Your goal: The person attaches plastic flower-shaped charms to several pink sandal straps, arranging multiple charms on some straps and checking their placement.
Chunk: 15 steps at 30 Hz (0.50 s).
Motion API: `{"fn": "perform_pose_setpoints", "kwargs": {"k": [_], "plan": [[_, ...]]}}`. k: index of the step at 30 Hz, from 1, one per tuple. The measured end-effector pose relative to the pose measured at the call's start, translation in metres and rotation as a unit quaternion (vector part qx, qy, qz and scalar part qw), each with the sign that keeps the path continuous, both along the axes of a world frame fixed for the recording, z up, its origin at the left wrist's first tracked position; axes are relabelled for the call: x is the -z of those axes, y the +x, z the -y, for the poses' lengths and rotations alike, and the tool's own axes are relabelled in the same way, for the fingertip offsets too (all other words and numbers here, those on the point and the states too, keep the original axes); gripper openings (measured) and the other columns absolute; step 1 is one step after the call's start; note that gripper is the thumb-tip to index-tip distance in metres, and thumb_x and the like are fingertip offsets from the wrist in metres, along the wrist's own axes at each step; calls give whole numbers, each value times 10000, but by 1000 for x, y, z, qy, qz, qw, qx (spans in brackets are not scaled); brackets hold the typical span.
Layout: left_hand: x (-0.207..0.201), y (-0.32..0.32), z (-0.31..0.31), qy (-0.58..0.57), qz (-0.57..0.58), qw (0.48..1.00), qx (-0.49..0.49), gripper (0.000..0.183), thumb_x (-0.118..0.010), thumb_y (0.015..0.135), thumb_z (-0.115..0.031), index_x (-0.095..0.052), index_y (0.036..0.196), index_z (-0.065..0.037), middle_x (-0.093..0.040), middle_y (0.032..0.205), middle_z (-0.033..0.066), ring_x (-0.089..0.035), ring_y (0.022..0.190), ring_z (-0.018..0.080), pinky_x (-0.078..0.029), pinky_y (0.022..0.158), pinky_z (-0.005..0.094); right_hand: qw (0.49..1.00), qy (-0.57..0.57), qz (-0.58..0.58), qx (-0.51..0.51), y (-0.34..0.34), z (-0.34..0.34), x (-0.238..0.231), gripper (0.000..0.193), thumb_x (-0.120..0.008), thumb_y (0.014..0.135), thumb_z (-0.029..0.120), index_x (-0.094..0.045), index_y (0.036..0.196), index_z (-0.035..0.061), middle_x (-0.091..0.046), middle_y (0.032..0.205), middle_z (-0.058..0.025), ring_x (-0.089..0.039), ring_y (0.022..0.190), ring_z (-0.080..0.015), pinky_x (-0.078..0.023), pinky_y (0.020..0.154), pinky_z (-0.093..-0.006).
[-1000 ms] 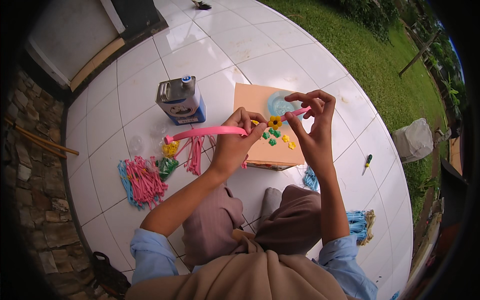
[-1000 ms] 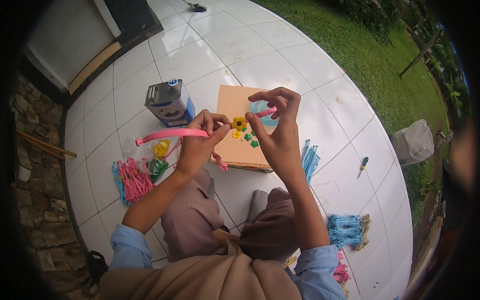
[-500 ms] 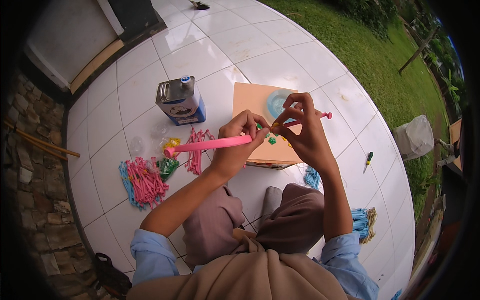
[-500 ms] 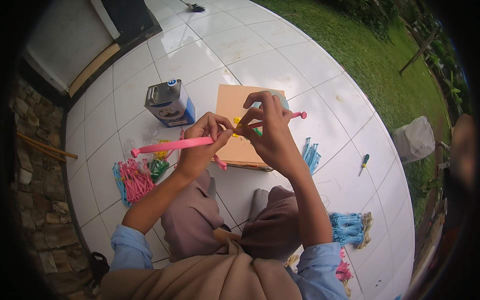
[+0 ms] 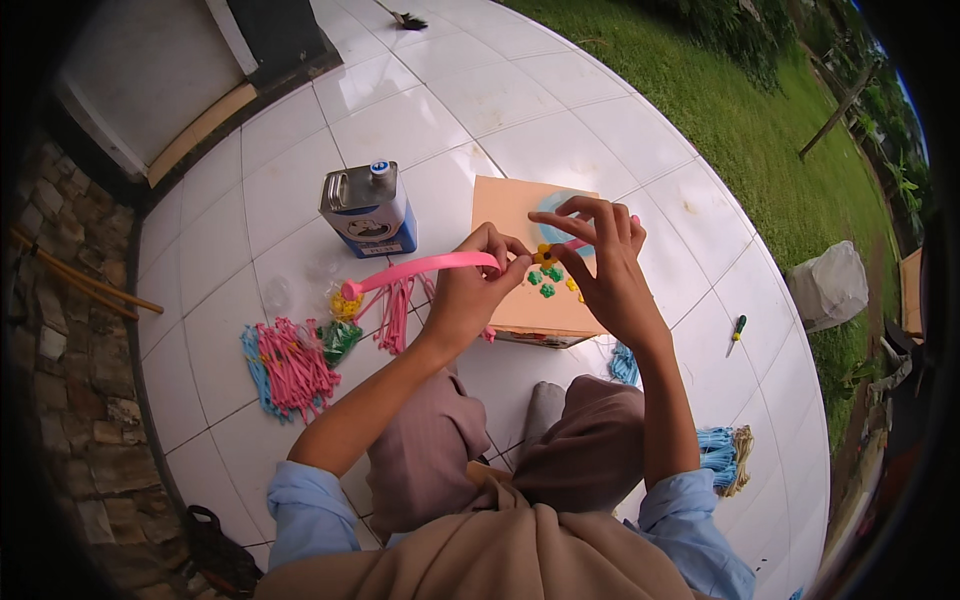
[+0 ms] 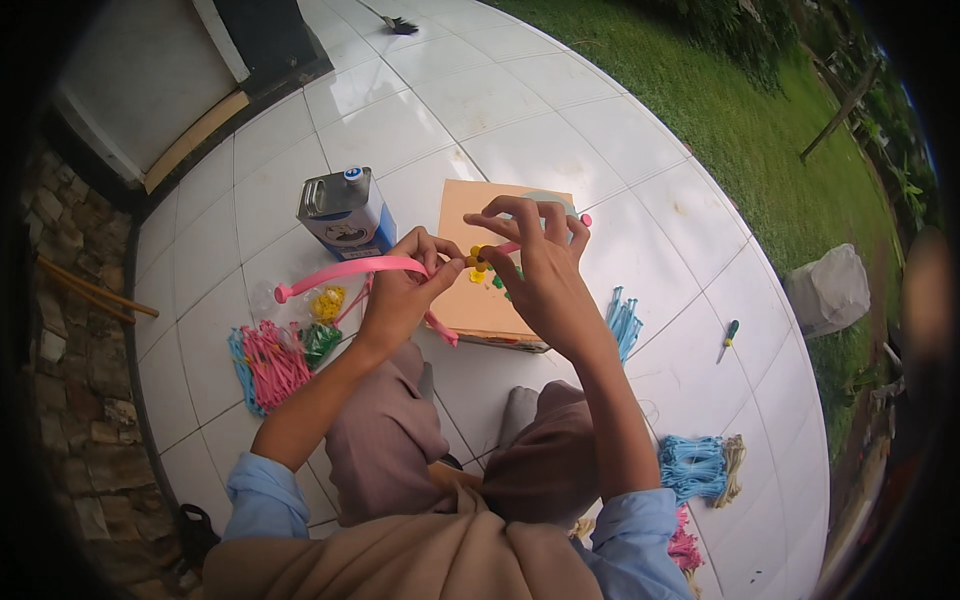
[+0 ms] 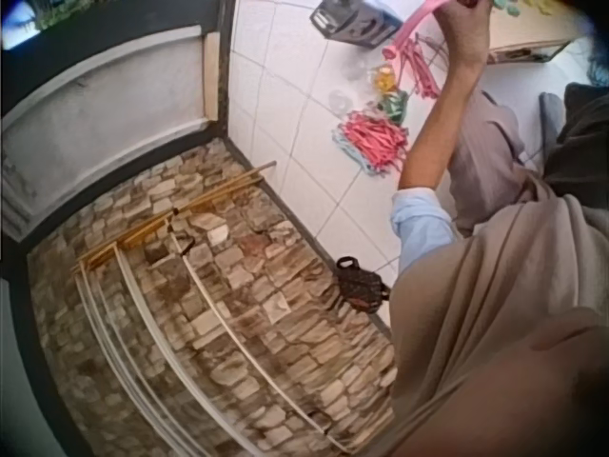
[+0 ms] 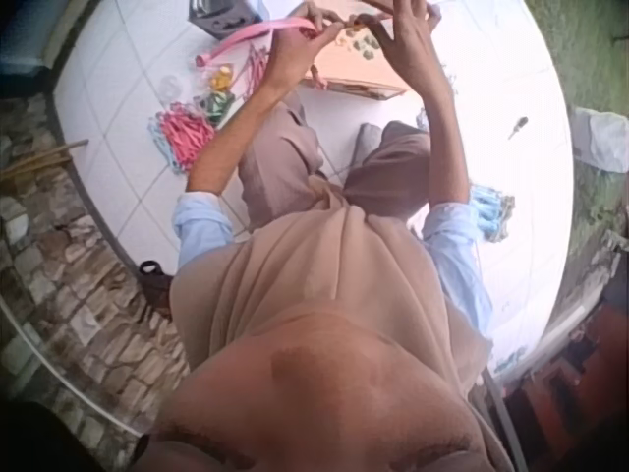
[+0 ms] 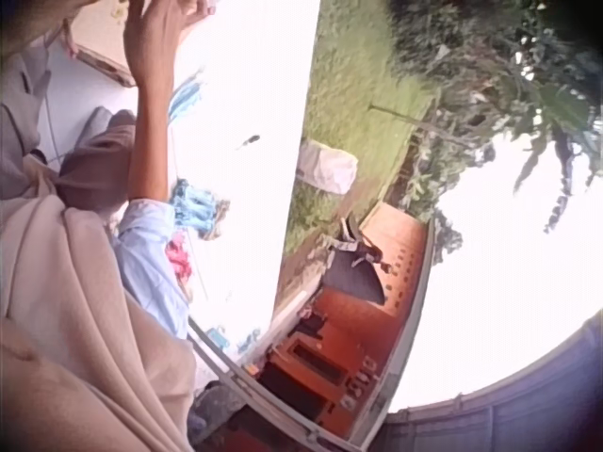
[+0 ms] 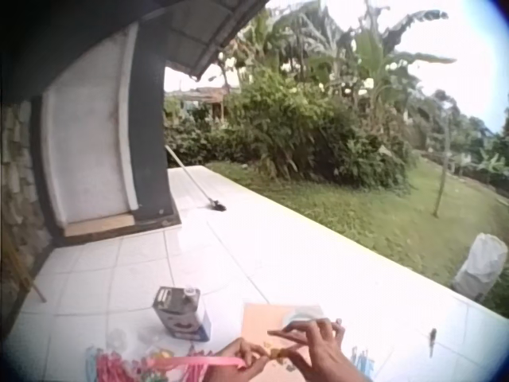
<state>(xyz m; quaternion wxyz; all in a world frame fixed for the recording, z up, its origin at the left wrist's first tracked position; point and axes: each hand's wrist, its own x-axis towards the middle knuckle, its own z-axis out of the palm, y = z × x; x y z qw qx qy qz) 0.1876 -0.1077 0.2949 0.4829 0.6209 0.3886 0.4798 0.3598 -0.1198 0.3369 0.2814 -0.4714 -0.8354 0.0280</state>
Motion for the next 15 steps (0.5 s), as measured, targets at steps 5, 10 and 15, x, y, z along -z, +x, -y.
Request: {"fn": "perform_pose_setpoints", "kwargs": {"k": [5,10,15], "plan": [[-11,-19,-5,-142,177,972,-61,260,-618,813,-22,-379,744,-98,-579,930,90,-485,674,59,-393,608,203,849,19,-527,29,11,-8,10,347,-406,806,-72,-272,1092,71,-484,1179,-171,-488,1062,-235,-326,967,-391],[-36,-43,-25,-196,312,927,-67,188,-643,813,-80,-493,895,-1,-546,832,57,-503,726,98,-408,609,222,854,-273,-416,-155,-43,-13,71,670,-640,825,157,-121,1240,70,-425,1246,-171,-423,1209,-247,-308,1030,-414],[-58,-73,-48,-197,374,906,-34,252,-635,835,-168,-517,939,29,-557,869,88,-556,805,158,-475,714,264,791,-347,-459,-207,-81,-19,58,588,-583,856,66,-134,1234,79,-593,975,-172,-596,905,-214,-461,841,-339]]}}
